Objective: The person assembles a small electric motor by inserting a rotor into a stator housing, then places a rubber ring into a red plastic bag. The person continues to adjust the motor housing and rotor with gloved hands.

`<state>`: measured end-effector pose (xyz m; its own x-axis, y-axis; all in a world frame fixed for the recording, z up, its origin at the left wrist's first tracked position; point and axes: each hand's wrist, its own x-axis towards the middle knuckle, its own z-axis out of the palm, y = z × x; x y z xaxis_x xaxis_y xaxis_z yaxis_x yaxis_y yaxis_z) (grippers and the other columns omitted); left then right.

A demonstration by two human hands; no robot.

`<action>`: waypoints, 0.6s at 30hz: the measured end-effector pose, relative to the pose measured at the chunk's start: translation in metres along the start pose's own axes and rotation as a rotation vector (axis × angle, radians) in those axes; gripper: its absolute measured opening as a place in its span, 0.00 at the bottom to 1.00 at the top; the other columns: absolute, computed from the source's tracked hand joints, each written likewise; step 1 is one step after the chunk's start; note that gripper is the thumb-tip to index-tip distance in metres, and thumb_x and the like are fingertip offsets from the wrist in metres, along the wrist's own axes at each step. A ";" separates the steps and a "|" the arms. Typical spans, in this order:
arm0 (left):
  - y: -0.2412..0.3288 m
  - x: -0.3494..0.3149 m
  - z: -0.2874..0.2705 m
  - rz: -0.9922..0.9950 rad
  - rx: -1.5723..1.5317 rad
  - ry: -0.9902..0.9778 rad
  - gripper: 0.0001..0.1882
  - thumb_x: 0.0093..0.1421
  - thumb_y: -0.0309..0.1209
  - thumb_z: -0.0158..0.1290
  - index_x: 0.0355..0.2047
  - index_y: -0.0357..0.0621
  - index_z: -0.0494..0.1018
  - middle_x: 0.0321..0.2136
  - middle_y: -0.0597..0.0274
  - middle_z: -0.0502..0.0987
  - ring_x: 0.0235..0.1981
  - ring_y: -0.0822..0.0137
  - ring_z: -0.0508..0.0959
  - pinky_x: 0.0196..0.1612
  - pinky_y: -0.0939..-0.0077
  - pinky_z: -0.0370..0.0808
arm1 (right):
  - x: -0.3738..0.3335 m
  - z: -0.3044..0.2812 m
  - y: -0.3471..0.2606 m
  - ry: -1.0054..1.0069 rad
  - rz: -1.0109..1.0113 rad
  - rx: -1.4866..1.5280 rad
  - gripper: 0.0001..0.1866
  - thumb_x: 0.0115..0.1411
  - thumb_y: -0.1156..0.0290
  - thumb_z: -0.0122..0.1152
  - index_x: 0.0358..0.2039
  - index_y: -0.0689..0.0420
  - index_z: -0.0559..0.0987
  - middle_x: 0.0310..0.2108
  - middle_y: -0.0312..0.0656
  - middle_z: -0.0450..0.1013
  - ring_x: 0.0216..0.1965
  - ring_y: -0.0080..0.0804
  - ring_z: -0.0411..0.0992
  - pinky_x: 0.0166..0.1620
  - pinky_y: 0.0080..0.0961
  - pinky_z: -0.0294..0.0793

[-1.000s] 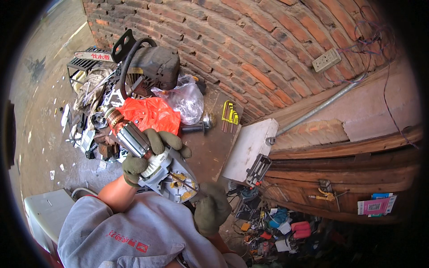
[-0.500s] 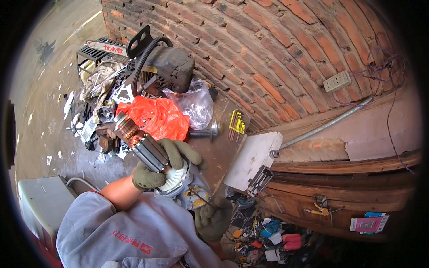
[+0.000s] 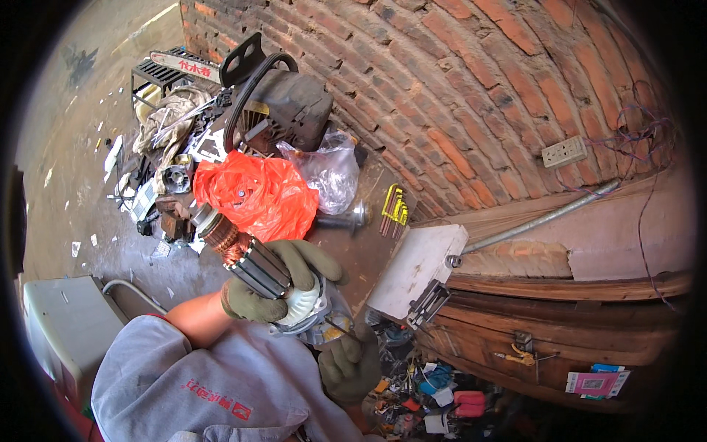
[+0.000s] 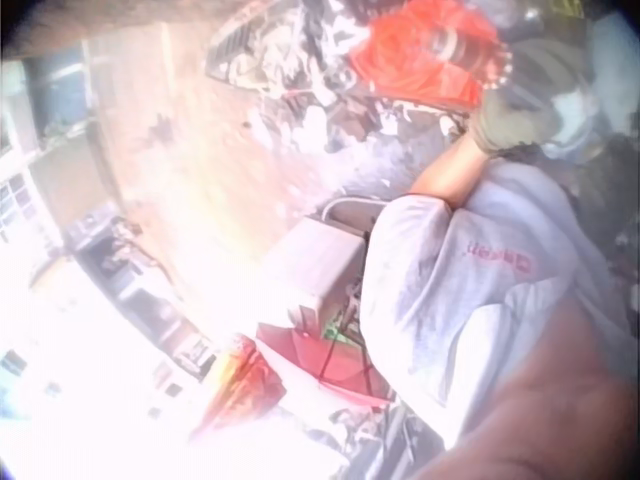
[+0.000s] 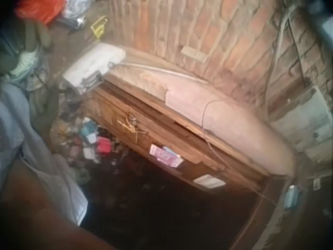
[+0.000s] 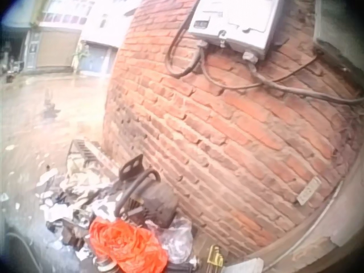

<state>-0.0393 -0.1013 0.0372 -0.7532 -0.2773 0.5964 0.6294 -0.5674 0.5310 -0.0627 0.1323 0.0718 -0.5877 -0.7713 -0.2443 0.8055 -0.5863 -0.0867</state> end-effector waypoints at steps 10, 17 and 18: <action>-0.021 -0.025 -0.007 0.033 -0.107 0.130 0.19 0.52 0.32 0.65 0.42 0.36 0.75 0.52 0.35 0.75 0.54 0.43 0.77 0.53 0.55 0.75 | -0.020 -0.039 0.011 0.127 -0.417 -0.942 0.15 0.74 0.68 0.44 0.56 0.57 0.71 0.29 0.39 0.70 0.28 0.25 0.70 0.28 0.29 0.72; -0.021 -0.020 -0.012 0.099 -0.103 0.056 0.14 0.56 0.31 0.65 0.40 0.40 0.77 0.48 0.41 0.77 0.55 0.42 0.75 0.50 0.54 0.77 | -0.006 -0.026 0.003 0.284 -0.567 -1.823 0.18 0.71 0.67 0.51 0.57 0.63 0.72 0.34 0.43 0.75 0.36 0.33 0.78 0.37 0.29 0.80; -0.020 -0.024 -0.010 0.041 -0.129 0.077 0.13 0.56 0.30 0.65 0.40 0.42 0.77 0.46 0.44 0.77 0.55 0.41 0.75 0.49 0.54 0.77 | -0.008 -0.021 0.011 0.415 -0.446 -1.269 0.19 0.71 0.67 0.53 0.57 0.65 0.73 0.36 0.44 0.76 0.38 0.34 0.79 0.40 0.27 0.80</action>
<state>-0.0356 -0.0912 0.0058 -0.7429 -0.3579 0.5657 0.6338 -0.6481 0.4222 -0.0481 0.1371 0.0521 -0.9225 -0.3242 -0.2094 0.2104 0.0323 -0.9771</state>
